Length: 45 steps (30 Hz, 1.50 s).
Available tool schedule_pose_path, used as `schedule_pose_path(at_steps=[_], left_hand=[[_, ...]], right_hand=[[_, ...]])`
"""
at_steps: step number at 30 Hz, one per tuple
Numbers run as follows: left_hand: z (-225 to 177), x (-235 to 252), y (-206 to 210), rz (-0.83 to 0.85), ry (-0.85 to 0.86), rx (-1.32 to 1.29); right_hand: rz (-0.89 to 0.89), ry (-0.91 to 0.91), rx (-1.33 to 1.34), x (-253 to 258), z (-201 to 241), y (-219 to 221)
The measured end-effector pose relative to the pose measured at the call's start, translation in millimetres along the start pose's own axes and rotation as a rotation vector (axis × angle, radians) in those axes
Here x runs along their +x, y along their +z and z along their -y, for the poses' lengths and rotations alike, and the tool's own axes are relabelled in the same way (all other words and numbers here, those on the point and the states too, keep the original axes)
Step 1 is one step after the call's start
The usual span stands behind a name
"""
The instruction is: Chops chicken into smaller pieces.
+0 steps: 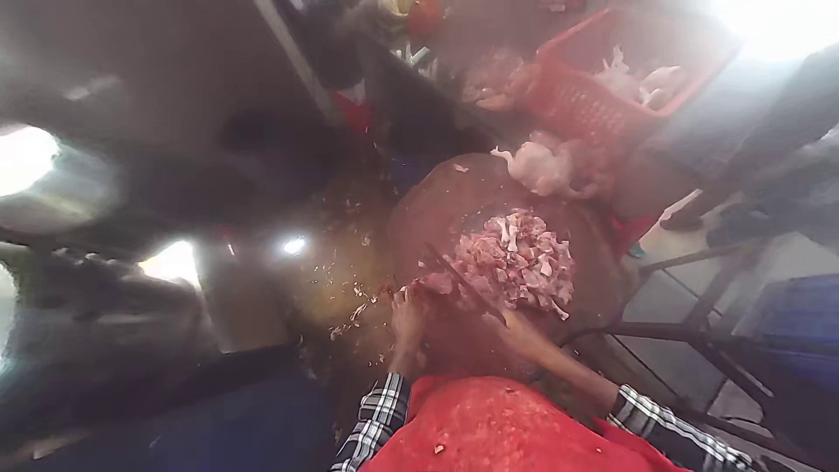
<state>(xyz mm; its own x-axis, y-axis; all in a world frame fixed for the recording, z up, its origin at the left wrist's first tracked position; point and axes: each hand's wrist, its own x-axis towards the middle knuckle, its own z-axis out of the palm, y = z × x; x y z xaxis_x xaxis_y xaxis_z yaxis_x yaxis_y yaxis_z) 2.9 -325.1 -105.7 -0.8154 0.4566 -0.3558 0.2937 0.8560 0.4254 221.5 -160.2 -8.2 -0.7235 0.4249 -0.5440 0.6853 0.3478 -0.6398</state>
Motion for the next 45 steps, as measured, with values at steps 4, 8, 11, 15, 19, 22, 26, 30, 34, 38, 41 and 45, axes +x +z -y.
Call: schedule_pose_path(at_steps=[4,8,11,15,19,22,26,30,34,38,41,45], left_hand=[[3,-20,-22,0.137,0.006,-0.099],[14,-60,-35,0.320,0.017,-0.377],[23,-76,-20,0.329,-0.025,-0.461],[35,-76,0,0.255,0.004,-0.621],[39,-81,10,0.274,-0.032,-0.640],[35,-81,14,0.272,-0.031,-0.612],[35,-81,14,0.260,-0.025,-0.578],[43,-84,18,0.235,-0.101,-0.661],[39,-81,14,0.200,-0.119,-0.743],[19,-69,-27,0.124,-0.062,-0.841],[7,-50,-56,0.228,0.114,-0.681],[9,-20,-34,0.206,0.137,-0.254]], right_hand=[[-0.099,-0.195,0.121,-24,66,-31],[-0.092,-0.396,0.202,-27,97,-32],[0.004,-0.224,0.081,8,43,18],[0.172,0.015,-0.145,36,-5,40],[0.078,-0.105,-0.032,3,54,25],[0.038,-0.200,0.053,12,40,51],[0.202,-0.008,-0.106,34,-6,66],[0.102,-0.093,-0.016,5,36,48],[0.158,-0.140,0.007,10,21,59],[0.355,0.105,0.060,30,-41,54],[0.185,0.181,0.094,30,-42,30],[-0.019,-0.013,0.100,16,31,-14]])
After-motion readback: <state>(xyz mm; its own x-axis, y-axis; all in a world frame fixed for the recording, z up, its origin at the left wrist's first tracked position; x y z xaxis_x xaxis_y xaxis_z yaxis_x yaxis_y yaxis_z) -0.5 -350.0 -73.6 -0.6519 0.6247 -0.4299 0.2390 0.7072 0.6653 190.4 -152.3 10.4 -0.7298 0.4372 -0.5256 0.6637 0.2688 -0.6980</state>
